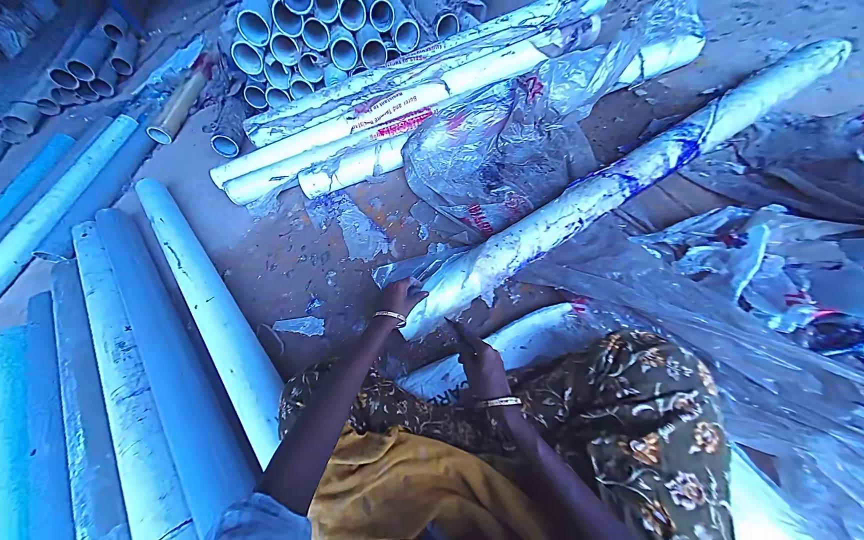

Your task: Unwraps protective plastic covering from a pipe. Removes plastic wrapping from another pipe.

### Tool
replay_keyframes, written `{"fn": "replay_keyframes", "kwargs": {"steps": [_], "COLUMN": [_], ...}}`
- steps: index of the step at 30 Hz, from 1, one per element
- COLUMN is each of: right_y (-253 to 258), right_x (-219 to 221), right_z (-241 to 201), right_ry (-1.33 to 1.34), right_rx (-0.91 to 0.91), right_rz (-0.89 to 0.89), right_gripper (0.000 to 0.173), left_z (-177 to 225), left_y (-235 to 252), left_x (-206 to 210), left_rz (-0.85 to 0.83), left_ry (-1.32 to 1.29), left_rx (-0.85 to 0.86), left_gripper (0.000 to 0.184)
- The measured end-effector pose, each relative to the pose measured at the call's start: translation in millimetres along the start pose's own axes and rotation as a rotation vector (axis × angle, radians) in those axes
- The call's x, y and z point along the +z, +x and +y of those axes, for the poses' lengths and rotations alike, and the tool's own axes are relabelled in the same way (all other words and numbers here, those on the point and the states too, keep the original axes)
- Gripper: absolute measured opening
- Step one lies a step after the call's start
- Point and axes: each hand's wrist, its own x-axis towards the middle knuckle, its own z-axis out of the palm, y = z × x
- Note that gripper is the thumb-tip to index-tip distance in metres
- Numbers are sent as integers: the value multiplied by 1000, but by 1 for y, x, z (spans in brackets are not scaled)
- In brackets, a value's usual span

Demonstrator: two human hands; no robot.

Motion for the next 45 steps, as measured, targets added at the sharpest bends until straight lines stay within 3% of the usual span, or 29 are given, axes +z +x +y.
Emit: {"fn": "replay_keyframes", "kwargs": {"steps": [6, 11, 18, 23, 29, 33, 36, 39, 43, 45], "right_y": [5, 0, 6, 29, 3, 14, 17, -9, -2, 13], "right_x": [6, 6, 26, 37, 60, 58, 56, 73, 64, 50], "right_z": [11, -4, -7, -19, -6, -9, -20, -13, -10, -17], "right_ry": [105, 57, -72, -186, -213, -116, -218, -260, -159, -209], "right_rx": [-3, -7, -85, -71, -71, -102, -11, -58, -101, -33], "right_rz": [-5, 49, 25, 23, -107, 38, -63, -160, 64, 48], "right_gripper": [42, 44, 47, 48, 44, 47, 50, 42, 48, 52], "left_z": [9, 40, 27, 30, 27, 26, 28, 27, 27, 26], "left_y": [-18, -21, -18, -19, -15, -13, -13, -14, -10, -11], "left_x": [14, 15, -3, -6, -5, -7, -6, -7, -10, -9], "left_rz": [132, -28, -94, -109, -90, -72, -76, -69, -78, -76], "left_ry": [131, 446, 362, 347, 315, 279, 281, 279, 251, 255], "left_rx": [-37, -168, -38, -47, -91, -84, -95, -128, -124, -123], "left_gripper": [33, 41, 32, 31, 31, 29, 28, 27, 27, 26]}}
